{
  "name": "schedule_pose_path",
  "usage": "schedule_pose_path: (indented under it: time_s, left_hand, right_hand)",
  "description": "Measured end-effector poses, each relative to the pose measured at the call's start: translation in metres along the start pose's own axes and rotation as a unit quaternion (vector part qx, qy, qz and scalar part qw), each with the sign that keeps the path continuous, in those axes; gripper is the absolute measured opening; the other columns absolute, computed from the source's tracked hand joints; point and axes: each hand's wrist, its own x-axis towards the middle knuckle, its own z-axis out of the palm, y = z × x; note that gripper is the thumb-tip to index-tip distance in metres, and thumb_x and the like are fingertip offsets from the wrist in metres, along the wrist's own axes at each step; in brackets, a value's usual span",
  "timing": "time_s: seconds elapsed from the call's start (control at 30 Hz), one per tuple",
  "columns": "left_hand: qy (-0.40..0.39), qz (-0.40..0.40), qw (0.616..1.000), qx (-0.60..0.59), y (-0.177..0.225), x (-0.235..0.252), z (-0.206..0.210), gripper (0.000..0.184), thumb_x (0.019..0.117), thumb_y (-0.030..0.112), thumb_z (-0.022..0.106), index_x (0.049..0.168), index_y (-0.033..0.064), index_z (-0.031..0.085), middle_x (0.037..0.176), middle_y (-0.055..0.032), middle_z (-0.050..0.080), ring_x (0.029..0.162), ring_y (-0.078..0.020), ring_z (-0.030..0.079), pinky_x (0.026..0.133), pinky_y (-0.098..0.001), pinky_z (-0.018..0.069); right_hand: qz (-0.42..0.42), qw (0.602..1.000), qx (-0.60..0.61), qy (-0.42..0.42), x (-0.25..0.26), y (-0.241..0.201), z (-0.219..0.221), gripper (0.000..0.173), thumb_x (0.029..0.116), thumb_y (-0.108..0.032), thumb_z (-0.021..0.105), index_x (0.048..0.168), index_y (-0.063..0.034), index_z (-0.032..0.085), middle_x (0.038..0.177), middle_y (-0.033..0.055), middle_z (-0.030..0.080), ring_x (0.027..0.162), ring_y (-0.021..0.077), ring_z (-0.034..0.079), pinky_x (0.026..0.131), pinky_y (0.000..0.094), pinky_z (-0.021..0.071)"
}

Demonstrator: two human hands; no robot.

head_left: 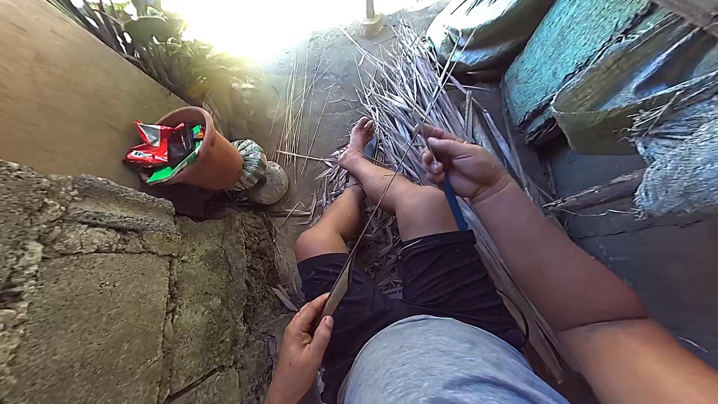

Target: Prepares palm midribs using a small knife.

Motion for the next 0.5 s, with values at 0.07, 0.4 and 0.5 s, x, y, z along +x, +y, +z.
schedule_pose_path:
  time_s: [0.07,0.4,0.5]
  left_hand:
    - [-0.036,-0.024,0.999,-0.026,0.004,0.004,0.003,0.042,0.0989,0.016,0.05,0.137,0.0054,0.064,0.112,-0.0024,0.072,0.083,-0.0062,0.066,0.07,-0.022,0.0553]
    - [-0.067,-0.185,0.951,-0.239,0.02,0.014,0.038,0.022,0.1089,0.016,0.042,0.107,0.0005,0.059,0.076,-0.007,0.064,0.056,-0.0127,0.062,0.051,-0.0252,0.0555]
    - [-0.049,-0.179,0.943,-0.276,0.021,0.014,0.047,0.028,0.1116,0.019,0.034,0.105,0.003,0.055,0.068,-0.0022,0.054,0.047,-0.0072,0.049,0.043,-0.0196,0.044]
  right_hand:
    - [0.01,1.0,-0.002,-0.012,-0.004,0.007,0.007,0.034,0.1104,-0.017,0.038,0.141,-0.0149,0.053,0.074,0.0004,0.061,0.052,0.0051,0.054,0.047,0.0186,0.0473]
    - [0.067,0.991,-0.044,-0.107,-0.008,0.066,0.035,0.038,0.1086,-0.014,0.044,0.145,-0.0066,0.05,0.081,0.0073,0.066,0.055,0.0093,0.058,0.048,0.0212,0.0503]
    - [0.079,0.985,-0.089,-0.123,-0.022,0.071,0.043,0.031,0.1078,-0.016,0.047,0.134,-0.0053,0.057,0.078,0.0077,0.065,0.052,0.0099,0.058,0.046,0.0226,0.0505]
